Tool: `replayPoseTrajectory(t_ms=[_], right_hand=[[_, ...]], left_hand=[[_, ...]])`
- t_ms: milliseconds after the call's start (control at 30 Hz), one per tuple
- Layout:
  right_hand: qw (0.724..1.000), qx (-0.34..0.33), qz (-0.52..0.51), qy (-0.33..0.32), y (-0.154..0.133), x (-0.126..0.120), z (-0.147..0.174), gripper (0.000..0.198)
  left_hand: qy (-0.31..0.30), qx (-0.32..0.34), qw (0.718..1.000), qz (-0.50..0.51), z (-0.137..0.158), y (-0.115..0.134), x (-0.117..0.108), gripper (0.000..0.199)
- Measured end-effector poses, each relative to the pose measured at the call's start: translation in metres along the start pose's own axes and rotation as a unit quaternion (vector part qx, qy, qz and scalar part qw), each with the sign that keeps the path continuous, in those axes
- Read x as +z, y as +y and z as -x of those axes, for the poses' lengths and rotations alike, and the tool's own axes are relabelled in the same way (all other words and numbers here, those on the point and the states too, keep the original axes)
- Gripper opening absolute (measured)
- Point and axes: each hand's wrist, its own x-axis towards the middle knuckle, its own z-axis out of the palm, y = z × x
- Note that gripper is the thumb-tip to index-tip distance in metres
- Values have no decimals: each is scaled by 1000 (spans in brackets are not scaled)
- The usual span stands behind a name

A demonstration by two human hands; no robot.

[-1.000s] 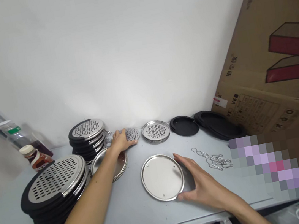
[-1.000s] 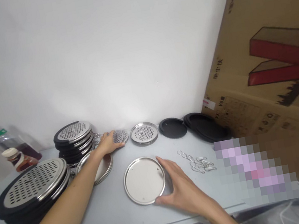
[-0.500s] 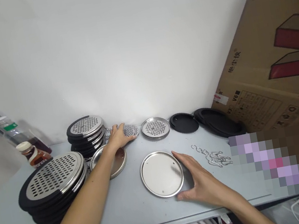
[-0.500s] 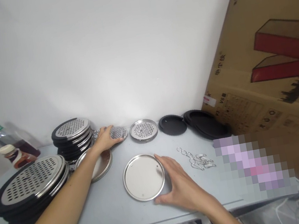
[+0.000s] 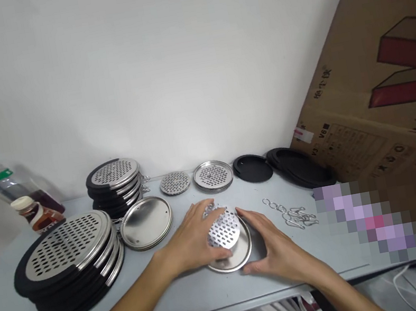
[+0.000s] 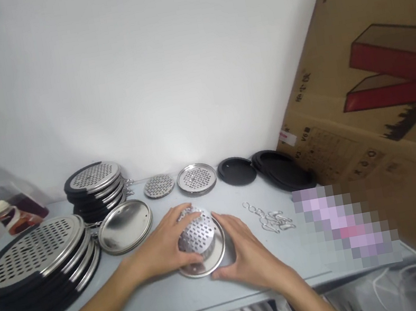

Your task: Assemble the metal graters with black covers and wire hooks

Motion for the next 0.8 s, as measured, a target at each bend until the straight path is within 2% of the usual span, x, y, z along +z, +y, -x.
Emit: replayPoseTrajectory(t_ms=[167, 400, 600, 800], right_hand=[[1000, -3, 3, 3, 1, 1, 0, 111], [1000, 0, 0, -1, -1, 0, -1, 108], [1000, -1, 8, -3, -1, 1, -1, 105], [1000, -9, 9, 0, -3, 0, -2, 101]], left_hand=[[-62, 39, 996, 54, 9, 10, -4, 80], [-66, 56, 996, 19, 12, 5, 6, 78], [-90, 39, 995, 20, 12, -3, 8, 80], [-88, 26, 995, 30, 13, -9, 7, 80]])
